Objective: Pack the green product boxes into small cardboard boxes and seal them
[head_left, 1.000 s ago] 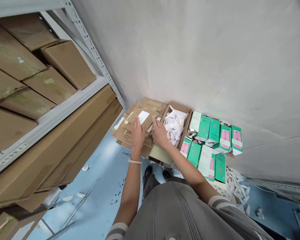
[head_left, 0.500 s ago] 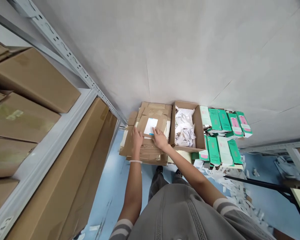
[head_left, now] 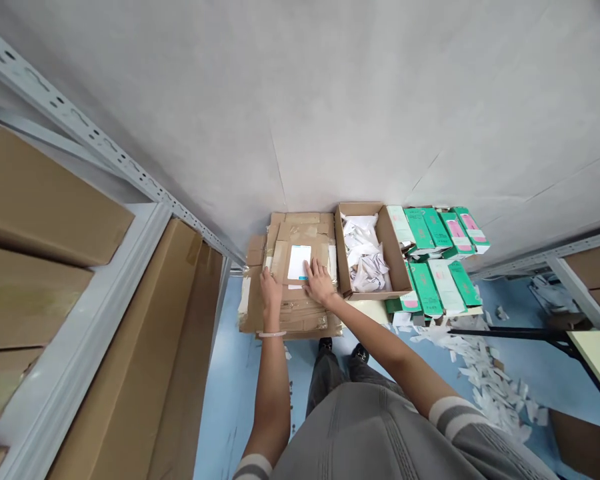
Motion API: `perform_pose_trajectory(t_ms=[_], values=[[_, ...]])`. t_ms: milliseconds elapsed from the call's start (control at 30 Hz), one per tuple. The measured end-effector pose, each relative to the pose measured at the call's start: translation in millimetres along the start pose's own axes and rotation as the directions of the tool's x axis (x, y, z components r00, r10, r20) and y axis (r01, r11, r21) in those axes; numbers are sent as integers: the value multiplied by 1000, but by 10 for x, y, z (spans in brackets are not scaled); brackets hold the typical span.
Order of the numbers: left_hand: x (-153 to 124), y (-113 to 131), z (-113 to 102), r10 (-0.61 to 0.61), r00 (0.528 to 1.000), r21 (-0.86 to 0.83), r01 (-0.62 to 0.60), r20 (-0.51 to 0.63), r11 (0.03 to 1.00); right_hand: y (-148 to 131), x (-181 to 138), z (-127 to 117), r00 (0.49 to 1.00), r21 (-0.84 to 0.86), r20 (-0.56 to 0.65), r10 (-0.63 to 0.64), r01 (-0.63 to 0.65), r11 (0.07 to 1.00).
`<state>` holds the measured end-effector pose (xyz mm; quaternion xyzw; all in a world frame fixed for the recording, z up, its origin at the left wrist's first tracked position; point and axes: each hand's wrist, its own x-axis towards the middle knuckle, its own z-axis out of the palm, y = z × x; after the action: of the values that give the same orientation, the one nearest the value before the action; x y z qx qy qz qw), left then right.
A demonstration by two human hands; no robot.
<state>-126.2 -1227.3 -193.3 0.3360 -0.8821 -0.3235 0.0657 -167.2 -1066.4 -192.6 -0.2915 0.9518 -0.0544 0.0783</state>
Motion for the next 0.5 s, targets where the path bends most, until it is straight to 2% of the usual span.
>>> perform_pose_trajectory(t_ms=[133, 200, 333, 433, 500], values=[[50, 233, -86, 146, 984, -77, -155, -103, 985, 2, 12, -34, 1000, -28, -10, -11, 10, 1000], [55, 390, -104, 172, 976, -95, -185, -136, 978, -20, 8, -24, 1000, -52, -19, -21, 20, 998], [4, 572, -120, 122, 987, -21, -125, -102, 992, -65, 2, 49, 995, -94, 11, -102, 103, 990], [-81, 540, -156, 100, 993, 16, -99, -56, 995, -2, 9, 55, 991, -84, 30, -133, 135, 987], [-149, 487, -189, 102, 990, -2, -102, -98, 995, 100, 24, 7, 992, -68, 44, -115, 118, 991]])
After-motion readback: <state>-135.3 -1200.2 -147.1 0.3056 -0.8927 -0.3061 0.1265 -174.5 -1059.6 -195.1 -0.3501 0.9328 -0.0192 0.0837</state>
